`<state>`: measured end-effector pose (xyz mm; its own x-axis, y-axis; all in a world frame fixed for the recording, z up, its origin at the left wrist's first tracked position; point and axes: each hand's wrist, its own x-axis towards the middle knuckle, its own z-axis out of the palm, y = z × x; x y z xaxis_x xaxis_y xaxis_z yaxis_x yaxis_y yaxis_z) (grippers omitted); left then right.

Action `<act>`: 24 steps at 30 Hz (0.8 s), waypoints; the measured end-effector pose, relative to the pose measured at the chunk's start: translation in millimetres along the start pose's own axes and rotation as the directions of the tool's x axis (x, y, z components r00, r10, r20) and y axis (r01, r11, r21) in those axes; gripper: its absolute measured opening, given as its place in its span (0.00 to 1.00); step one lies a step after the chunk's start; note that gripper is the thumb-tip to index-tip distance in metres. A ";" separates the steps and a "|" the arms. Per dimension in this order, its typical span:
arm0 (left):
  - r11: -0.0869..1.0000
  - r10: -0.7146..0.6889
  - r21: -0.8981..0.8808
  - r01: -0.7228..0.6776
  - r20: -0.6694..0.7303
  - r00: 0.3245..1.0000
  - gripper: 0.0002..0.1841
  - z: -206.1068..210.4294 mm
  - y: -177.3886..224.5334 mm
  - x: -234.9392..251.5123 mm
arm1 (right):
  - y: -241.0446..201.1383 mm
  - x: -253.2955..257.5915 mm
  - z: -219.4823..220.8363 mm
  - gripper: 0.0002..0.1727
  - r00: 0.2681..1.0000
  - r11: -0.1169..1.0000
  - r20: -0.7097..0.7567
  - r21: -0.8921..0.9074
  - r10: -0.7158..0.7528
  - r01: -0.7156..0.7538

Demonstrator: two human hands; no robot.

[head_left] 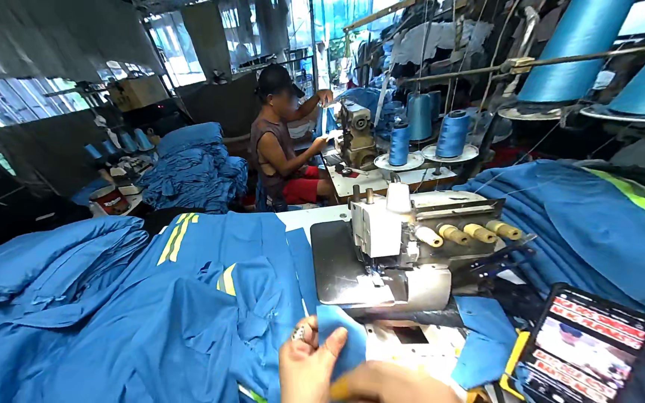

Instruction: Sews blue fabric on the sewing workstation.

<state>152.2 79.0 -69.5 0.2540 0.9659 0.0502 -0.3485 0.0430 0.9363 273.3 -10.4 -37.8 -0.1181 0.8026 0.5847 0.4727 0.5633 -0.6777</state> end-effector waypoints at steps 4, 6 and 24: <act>0.995 0.056 -0.086 -0.044 0.133 0.990 0.15 -6.8 1.2 -30.2 | 15.2 7.3 -2.5 0.08 0.965 0.992 -0.243 -0.049 0.100 -0.115; 0.995 0.063 -0.089 -0.046 0.198 0.978 0.14 -8.4 3.5 -34.4 | 18.3 3.4 -1.7 0.09 0.944 0.989 -0.299 -0.008 0.137 -0.146; 0.742 -0.103 0.566 -0.360 0.626 0.773 0.13 -5.4 27.5 60.3 | 71.0 -0.5 -3.4 0.36 0.827 0.762 -0.228 0.563 0.514 -0.319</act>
<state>153.1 139.8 -42.6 0.7969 0.5826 0.1599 0.1611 -0.4600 0.8732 309.9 28.5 -84.6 0.3443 0.9085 0.2367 -0.0939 0.2841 -0.9542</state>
